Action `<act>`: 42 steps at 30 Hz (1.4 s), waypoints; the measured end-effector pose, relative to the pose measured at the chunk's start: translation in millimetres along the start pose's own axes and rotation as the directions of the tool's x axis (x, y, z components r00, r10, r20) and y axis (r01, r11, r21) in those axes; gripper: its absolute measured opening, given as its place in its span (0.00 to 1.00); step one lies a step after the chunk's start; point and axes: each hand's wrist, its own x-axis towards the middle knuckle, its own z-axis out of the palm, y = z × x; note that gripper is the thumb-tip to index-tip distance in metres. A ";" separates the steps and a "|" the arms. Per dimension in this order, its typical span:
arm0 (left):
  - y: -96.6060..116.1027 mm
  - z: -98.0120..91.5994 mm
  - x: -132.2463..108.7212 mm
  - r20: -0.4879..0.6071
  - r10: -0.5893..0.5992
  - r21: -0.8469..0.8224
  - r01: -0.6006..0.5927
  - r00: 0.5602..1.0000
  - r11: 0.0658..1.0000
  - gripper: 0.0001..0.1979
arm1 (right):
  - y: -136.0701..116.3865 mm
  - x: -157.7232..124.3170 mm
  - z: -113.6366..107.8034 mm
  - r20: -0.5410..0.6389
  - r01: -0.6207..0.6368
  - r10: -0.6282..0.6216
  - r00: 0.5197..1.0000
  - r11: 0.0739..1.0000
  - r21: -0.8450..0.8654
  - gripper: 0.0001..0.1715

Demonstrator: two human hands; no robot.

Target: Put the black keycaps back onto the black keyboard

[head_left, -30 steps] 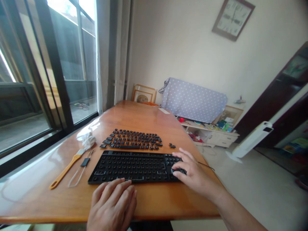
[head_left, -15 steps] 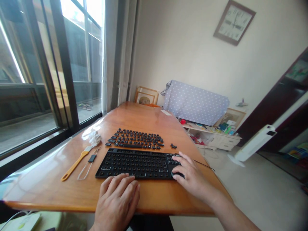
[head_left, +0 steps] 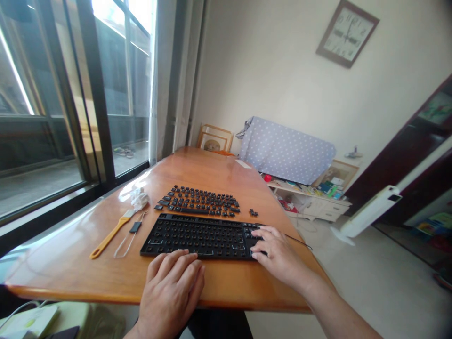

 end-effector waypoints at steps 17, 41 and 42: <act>-1.8 -0.6 1.6 -0.013 0.018 -0.009 -0.018 1.000 1.000 0.06 | -4.5 -20.4 6.0 -0.169 -0.033 0.019 0.985 0.996 -0.083 0.17; -5.8 7.5 -10.0 0.026 -0.037 -0.066 0.039 0.999 0.997 0.08 | 14.0 -12.1 9.1 -0.254 -0.040 0.039 0.966 0.999 -0.001 0.14; -6.2 8.5 -11.1 0.024 -0.037 -0.065 0.039 0.999 0.997 0.08 | 22.1 -4.7 8.4 -0.261 -0.079 0.077 0.962 0.997 0.003 0.13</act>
